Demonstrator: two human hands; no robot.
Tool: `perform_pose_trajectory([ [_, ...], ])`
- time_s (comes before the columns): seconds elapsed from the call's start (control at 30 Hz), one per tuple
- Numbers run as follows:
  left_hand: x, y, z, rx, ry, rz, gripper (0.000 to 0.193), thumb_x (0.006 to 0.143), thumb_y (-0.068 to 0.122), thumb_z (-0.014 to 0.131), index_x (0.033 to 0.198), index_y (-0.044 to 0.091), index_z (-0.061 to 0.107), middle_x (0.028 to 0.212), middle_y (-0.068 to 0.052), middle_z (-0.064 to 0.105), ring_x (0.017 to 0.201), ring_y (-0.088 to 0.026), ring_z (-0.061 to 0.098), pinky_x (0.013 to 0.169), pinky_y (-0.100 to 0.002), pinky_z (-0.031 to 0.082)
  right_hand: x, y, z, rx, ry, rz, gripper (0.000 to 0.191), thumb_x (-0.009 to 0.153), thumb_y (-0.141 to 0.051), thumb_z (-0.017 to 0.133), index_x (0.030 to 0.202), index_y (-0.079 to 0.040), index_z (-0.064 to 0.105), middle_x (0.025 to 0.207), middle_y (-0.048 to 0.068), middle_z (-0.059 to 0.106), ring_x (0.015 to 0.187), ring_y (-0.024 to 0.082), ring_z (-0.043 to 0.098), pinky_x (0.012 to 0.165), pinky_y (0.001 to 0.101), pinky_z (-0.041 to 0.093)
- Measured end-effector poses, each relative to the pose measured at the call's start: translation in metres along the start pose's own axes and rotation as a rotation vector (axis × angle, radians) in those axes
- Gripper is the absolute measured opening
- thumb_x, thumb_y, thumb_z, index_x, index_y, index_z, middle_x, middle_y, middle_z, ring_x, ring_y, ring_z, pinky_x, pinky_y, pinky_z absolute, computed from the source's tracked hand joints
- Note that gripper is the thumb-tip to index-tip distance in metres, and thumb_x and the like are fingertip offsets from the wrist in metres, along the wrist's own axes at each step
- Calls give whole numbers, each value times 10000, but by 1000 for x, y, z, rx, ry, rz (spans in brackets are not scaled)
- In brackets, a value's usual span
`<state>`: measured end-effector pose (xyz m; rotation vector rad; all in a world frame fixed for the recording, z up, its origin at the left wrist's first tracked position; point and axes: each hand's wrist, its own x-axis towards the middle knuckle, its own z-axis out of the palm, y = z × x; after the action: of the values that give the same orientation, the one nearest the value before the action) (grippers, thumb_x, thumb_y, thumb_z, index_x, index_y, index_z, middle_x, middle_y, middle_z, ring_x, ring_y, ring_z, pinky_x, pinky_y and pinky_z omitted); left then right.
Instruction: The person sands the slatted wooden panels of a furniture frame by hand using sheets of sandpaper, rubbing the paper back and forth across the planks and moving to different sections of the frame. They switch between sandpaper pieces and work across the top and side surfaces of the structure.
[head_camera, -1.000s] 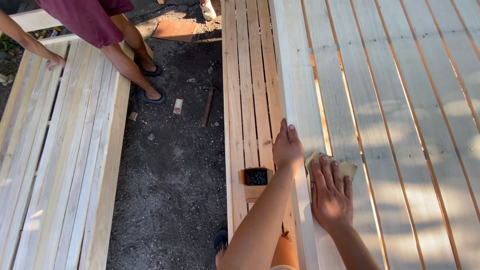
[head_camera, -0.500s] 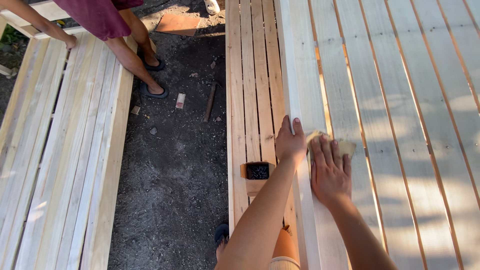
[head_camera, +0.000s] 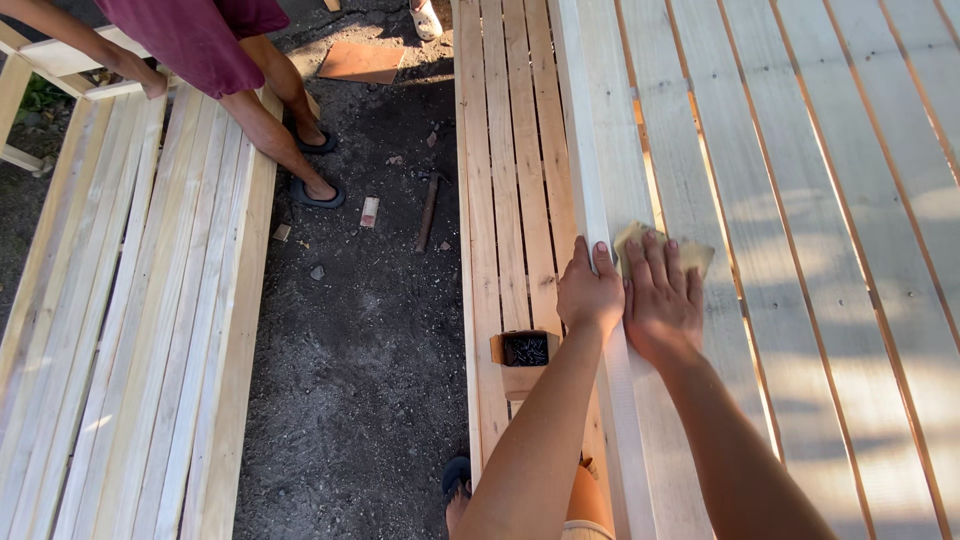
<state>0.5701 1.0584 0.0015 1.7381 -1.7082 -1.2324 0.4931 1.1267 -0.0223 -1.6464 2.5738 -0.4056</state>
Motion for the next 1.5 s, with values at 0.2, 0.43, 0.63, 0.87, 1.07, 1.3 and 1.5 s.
perform_pose_trajectory([
  [0.2,1,0,3,-22,-16,-46,599,1033,490,314,1525,171,432,1324,-130,647,1171,-349,644,972,-501,505,-75,9,0,-76,24,-14,622,986,-346,418,1595,-255,325,1683,7,268,1541,287,254,1222,538,214],
  [0.43,5,1,5,-30,3,-14,597,1030,476,326,1528,161,426,1330,-129,645,1174,-355,644,980,-496,508,20,2,4,-10,11,17,597,1006,-375,376,1584,-237,313,1682,28,241,1548,287,170,1202,526,131],
  [0.63,1,3,0,-10,-34,-24,588,1039,470,313,1535,176,428,1321,-122,661,1191,-350,636,992,-491,502,-10,3,2,-60,38,-11,592,1027,-346,396,1602,-228,324,1700,38,259,1564,295,215,1225,548,169],
  [0.87,3,-7,11,-43,-15,-15,593,1035,480,308,1524,170,440,1359,-116,637,1214,-332,625,991,-484,502,-46,8,3,-111,23,16,594,1020,-341,423,1598,-256,319,1692,11,265,1557,285,252,1225,552,220],
  [1.07,4,-8,13,-33,28,12,593,1042,479,341,1519,150,464,1349,-137,657,1206,-347,639,1001,-472,510,14,-2,-6,-53,44,-29,587,1005,-321,453,1571,-205,346,1669,58,272,1526,320,247,1182,572,213],
  [1.3,-2,-10,14,-114,17,23,588,1039,472,329,1510,149,473,1319,-118,685,1165,-331,675,959,-466,531,-112,10,-19,-52,27,-72,627,970,-292,483,1579,-219,352,1656,48,313,1523,297,296,1189,582,257],
  [1.5,3,-21,26,-103,28,7,573,1042,472,349,1507,162,473,1364,-121,652,1174,-344,658,978,-455,523,-48,12,-10,-87,-37,-75,595,1003,-322,443,1589,-273,349,1670,29,293,1530,308,271,1201,564,222],
])
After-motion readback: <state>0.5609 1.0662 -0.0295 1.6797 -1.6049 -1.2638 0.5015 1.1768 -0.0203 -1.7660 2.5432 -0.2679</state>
